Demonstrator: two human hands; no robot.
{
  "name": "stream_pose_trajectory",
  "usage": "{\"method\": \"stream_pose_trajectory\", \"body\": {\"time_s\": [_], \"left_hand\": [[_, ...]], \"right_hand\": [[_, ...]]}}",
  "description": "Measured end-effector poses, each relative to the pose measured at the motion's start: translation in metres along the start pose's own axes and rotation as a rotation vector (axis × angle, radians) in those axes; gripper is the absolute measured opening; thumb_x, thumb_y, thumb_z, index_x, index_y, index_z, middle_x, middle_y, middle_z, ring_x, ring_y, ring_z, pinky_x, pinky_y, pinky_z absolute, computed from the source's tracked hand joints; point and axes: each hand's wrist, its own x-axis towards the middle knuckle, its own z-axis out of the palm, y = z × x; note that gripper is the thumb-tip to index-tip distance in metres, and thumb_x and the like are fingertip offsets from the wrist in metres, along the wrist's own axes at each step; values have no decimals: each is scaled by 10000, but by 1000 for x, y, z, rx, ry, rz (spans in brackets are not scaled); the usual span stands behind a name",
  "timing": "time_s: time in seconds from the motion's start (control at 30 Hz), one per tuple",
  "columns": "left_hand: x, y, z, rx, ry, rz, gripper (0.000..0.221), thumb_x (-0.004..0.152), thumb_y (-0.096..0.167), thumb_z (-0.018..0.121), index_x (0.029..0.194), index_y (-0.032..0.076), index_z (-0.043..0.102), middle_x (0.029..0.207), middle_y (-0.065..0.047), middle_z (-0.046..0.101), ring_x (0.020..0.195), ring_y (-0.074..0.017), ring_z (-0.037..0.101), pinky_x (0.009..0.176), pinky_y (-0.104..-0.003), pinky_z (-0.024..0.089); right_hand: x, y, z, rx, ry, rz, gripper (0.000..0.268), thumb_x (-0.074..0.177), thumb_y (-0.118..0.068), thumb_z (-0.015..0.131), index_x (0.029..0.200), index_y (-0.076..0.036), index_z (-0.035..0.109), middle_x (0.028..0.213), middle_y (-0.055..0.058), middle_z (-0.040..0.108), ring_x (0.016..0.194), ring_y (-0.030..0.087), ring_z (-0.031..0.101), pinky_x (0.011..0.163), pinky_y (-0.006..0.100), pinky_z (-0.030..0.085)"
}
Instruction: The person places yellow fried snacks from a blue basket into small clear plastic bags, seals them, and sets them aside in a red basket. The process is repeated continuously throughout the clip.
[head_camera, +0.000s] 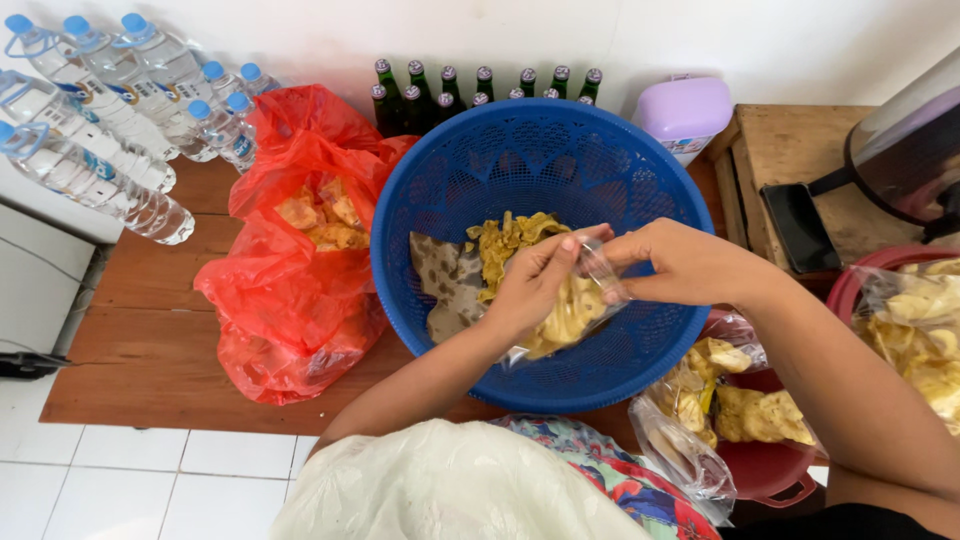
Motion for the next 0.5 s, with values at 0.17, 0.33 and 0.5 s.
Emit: {"method": "stream_pose_trajectory", "body": {"time_s": [0.17,0.33,0.5], "left_hand": [[2,9,-16,277,-312,-76,603,1159,364,476,1562,-58,328,1506,-203,514,1368,-233,511,1136,-343,426],[-8,35,-78,598,-682,-362,895,869,355,745,1556,31,272,1289,-174,665,1122,-224,678,942,-343,567],[-22,31,-82,378,-514,-447,829,807,230,857,1508,29,463,1293,-114,694,1139,-182,674,946,-343,582]], "right_hand": [[-2,6,16,180,8,108,378,748,-123,808,1102,-66,688,905,32,769,851,150,748,803,310,602],[-7,44,25,612,135,182,277,826,-96,763,1056,-50,616,937,45,771,893,150,731,775,316,620],[-12,65,25,730,118,255,318,856,-15,744,1170,29,739,1037,92,777,930,138,695,840,286,564]]}}
